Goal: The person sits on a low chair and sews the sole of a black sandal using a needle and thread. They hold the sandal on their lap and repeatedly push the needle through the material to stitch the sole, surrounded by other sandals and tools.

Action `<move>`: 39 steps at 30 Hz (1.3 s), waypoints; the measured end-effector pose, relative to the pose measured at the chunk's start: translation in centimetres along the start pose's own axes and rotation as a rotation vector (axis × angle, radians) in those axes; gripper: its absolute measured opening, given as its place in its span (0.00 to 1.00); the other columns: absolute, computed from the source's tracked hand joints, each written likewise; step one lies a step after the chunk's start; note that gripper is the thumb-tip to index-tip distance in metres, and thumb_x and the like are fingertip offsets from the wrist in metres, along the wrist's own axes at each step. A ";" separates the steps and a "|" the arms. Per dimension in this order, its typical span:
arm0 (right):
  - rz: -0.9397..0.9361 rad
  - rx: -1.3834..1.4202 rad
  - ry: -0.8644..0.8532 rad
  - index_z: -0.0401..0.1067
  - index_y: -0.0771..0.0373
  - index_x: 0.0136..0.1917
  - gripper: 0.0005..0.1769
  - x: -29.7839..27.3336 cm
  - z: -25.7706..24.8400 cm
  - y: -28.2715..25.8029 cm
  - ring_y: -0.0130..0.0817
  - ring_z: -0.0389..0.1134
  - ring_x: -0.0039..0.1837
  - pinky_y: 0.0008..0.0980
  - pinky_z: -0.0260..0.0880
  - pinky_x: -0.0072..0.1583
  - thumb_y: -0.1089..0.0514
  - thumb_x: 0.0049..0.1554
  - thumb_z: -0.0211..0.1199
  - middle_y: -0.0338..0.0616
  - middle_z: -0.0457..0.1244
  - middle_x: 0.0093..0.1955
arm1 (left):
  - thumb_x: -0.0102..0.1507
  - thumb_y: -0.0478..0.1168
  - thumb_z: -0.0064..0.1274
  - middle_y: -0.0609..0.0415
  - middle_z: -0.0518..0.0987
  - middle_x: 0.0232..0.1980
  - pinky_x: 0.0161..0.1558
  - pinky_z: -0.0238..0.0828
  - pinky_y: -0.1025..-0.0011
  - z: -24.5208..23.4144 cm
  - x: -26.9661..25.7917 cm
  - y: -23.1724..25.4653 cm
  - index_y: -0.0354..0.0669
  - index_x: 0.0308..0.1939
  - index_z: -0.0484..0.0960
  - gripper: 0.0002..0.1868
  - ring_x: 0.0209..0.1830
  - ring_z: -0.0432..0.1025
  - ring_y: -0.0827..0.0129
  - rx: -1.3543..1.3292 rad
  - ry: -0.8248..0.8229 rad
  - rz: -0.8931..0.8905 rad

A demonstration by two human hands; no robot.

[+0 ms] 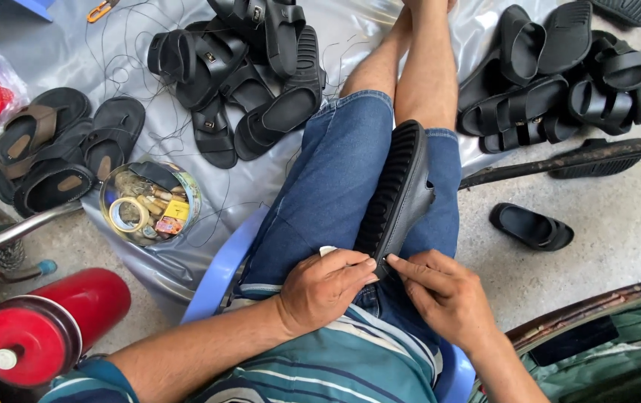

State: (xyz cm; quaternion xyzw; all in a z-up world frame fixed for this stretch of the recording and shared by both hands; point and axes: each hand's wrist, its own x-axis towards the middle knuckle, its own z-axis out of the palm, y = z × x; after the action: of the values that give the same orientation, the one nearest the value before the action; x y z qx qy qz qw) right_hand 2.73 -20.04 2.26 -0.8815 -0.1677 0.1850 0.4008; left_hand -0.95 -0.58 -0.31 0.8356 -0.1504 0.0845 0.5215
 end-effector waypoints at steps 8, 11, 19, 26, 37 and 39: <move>0.023 -0.078 0.052 0.74 0.58 0.43 0.14 0.8 0.2 -0.7 0.22 0.58 0.27 0.20 0.58 0.30 0.68 0.41 0.60 0.33 0.63 0.33 | 0.51 0.28 0.59 0.48 0.75 0.39 0.27 0.70 0.77 0.0 0.8 0.0 0.32 0.39 0.78 0.12 0.25 0.71 0.68 -0.002 -0.031 0.030; 0.006 -0.184 0.084 0.73 0.60 0.39 0.08 1.4 0.1 -1.2 0.24 0.56 0.26 0.22 0.58 0.30 0.65 0.42 0.61 0.33 0.62 0.32 | 0.51 0.28 0.58 0.48 0.75 0.38 0.26 0.69 0.76 0.1 1.2 0.1 0.32 0.38 0.77 0.12 0.25 0.71 0.67 0.004 -0.036 0.057; -0.023 -0.157 0.086 0.73 0.59 0.42 0.12 0.0 0.1 -0.8 0.26 0.61 0.30 0.22 0.61 0.34 0.66 0.42 0.61 0.35 0.65 0.37 | 0.54 0.30 0.52 0.55 0.75 0.38 0.29 0.69 0.74 -1.4 1.3 -0.4 0.39 0.39 0.78 0.09 0.26 0.71 0.68 0.052 -0.205 0.001; -0.107 -0.338 0.088 0.72 0.57 0.49 0.16 -0.6 -0.4 -1.2 0.26 0.65 0.35 0.24 0.65 0.36 0.62 0.45 0.61 0.34 0.65 0.40 | 0.52 0.41 0.49 0.58 0.74 0.40 0.39 0.63 0.70 -6.7 2.7 -1.1 0.48 0.26 0.80 0.06 0.37 0.69 0.67 -0.017 -0.618 -0.530; -0.111 -0.243 0.056 0.73 0.58 0.48 0.15 -0.3 0.0 -0.9 0.27 0.64 0.35 0.24 0.64 0.35 0.59 0.45 0.61 0.34 0.64 0.39 | 0.58 0.38 0.43 0.58 0.79 0.33 0.28 0.69 0.61 -1.8 4.4 -0.4 0.47 0.44 0.68 0.10 0.26 0.74 0.62 0.175 -0.454 -0.443; -0.096 -0.243 0.052 0.73 0.58 0.49 0.15 -0.5 0.2 -0.9 0.26 0.64 0.35 0.23 0.65 0.36 0.59 0.46 0.60 0.35 0.64 0.41 | 0.56 0.32 0.46 0.56 0.76 0.26 0.22 0.71 0.70 -1.3 4.1 -0.8 0.40 0.44 0.62 0.15 0.21 0.73 0.68 0.110 -0.619 -0.364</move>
State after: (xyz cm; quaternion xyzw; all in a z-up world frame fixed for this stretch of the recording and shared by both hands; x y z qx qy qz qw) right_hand 2.10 -19.60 2.90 -0.9190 -0.2204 0.1211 0.3036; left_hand 3.24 0.25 0.81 0.8615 -0.1452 -0.2585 0.4122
